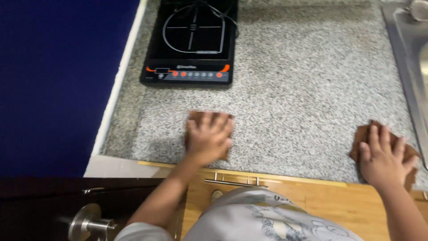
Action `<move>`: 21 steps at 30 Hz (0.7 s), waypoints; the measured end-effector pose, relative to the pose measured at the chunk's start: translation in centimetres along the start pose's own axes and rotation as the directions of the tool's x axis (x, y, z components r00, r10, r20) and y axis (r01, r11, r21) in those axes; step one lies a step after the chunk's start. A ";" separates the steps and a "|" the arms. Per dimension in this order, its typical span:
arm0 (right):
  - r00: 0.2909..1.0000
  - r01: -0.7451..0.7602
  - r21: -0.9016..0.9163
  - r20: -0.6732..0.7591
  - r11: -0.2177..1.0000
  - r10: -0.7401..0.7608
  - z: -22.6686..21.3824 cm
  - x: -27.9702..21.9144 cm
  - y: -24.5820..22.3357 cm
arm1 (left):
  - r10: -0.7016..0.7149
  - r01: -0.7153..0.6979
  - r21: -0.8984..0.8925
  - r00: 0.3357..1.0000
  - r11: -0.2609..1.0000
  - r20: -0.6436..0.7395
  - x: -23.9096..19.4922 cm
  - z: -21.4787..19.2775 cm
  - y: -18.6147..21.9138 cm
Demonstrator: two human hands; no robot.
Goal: The person wipes a kitchen countertop and sink using two brown cloths. They clean the area around an induction cooktop and the sink basin, then rinse the cloths under running water.
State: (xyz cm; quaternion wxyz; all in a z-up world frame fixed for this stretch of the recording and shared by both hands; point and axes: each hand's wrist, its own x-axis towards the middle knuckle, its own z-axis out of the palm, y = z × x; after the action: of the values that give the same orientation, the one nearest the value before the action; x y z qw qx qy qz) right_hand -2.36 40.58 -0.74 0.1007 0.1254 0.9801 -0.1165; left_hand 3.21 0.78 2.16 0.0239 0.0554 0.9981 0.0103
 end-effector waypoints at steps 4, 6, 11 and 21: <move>0.999 0.050 -0.032 -0.017 0.998 -0.050 0.4 -0.6 0.2 | 0.289 -0.272 -0.100 0.872 0.957 0.395 1.5 -2.4 7.6; 0.998 0.055 -0.046 -0.026 0.997 -0.056 0.6 -0.7 0.5 | 0.426 -0.397 -0.154 0.835 0.905 0.349 1.8 -2.0 9.7; 0.997 0.055 -0.028 -0.045 0.998 -0.056 1.1 -0.3 0.9 | 0.567 -0.573 -0.142 0.820 0.807 -0.084 3.9 4.3 10.9; 0.998 0.045 -0.046 -0.031 0.998 -0.047 0.4 -0.9 -0.1 | 0.080 -0.018 -0.225 0.960 0.974 0.268 4.9 -4.3 1.7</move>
State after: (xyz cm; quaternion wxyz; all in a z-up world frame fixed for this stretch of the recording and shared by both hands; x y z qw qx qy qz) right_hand -1.45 40.16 -0.93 0.0849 0.1023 0.9866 -0.0943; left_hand -1.71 2.98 6.22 0.1682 0.0783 0.9760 0.1137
